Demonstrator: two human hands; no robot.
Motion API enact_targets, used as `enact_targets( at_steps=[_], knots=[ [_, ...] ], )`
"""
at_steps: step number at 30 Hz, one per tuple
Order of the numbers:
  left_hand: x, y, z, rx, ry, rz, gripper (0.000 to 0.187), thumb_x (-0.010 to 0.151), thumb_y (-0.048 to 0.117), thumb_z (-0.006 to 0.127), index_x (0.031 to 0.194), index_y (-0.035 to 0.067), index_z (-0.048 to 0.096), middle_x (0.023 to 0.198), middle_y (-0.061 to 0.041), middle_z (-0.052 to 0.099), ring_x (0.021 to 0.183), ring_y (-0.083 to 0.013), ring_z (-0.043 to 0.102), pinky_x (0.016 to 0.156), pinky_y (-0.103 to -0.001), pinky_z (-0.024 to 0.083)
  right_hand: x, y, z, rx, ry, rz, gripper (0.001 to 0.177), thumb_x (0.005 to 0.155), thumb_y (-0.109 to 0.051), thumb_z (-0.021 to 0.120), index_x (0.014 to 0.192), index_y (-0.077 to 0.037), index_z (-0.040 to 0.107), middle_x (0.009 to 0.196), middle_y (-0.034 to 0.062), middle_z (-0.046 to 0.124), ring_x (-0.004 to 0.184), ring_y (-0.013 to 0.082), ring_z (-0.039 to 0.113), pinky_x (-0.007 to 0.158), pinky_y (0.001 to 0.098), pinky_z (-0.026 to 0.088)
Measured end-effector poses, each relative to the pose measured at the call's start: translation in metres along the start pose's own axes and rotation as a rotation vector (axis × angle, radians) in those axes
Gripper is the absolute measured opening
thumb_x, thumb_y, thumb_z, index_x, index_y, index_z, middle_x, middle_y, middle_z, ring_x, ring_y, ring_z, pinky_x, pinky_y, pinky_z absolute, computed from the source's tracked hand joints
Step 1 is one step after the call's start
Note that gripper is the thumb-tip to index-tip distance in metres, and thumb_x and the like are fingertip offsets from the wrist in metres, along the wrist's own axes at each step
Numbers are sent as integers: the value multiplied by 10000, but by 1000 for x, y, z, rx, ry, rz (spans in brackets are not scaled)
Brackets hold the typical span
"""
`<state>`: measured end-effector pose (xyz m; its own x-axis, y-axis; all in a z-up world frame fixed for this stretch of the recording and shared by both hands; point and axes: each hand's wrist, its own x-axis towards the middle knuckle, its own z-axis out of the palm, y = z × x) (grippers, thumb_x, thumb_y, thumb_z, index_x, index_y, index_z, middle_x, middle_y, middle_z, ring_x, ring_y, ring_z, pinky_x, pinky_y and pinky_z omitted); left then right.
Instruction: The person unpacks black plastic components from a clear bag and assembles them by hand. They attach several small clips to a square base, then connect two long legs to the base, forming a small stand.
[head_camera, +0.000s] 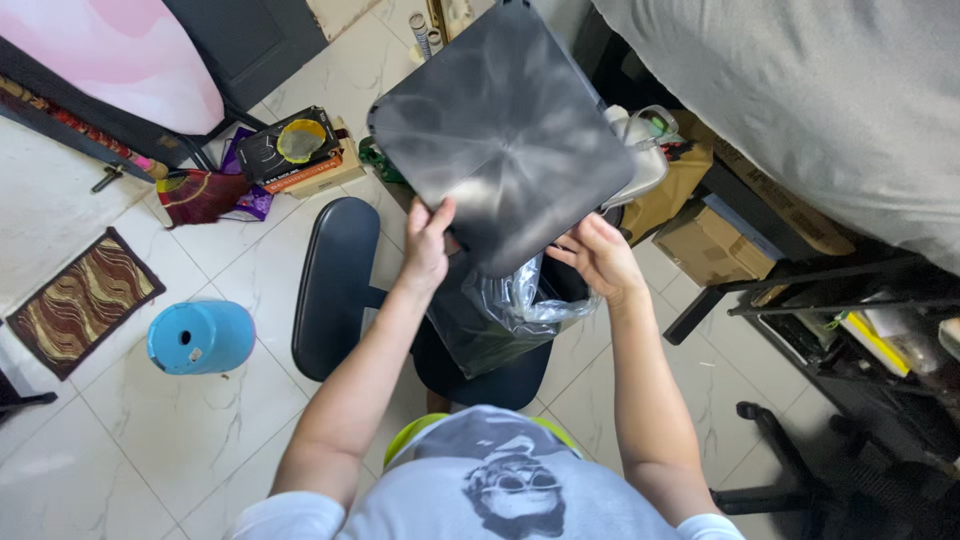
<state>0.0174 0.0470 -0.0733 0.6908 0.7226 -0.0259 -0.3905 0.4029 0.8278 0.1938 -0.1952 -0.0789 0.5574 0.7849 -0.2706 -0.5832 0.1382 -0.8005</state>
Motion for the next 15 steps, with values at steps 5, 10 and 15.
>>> enact_targets(
  at_steps=[5,10,15],
  knots=[
    [1,-3,-19,120,33,20,333,1015,123,667,1319,14,583,1279,-51,642,1182,-150,578,1066,-307,437,49,131,-97,-1209,405,-35,192,893,-76,631,975,-83,804,951,178,797,879,274,763,827,396,609],
    [-5,-10,-36,135,80,6,339,1014,123,653,1329,20,586,1292,-51,640,1188,-142,580,1068,-297,432,33,213,-99,-1548,192,155,370,756,-264,827,1067,-91,724,1075,203,720,1001,380,684,879,454,558],
    [-11,-9,-42,115,103,-32,353,1010,130,653,1338,17,584,1298,-55,642,1209,-148,575,1075,-299,425,35,206,-92,-1713,159,374,404,818,-341,791,1111,-81,690,1125,176,717,1074,359,681,897,463,562]
  ],
)
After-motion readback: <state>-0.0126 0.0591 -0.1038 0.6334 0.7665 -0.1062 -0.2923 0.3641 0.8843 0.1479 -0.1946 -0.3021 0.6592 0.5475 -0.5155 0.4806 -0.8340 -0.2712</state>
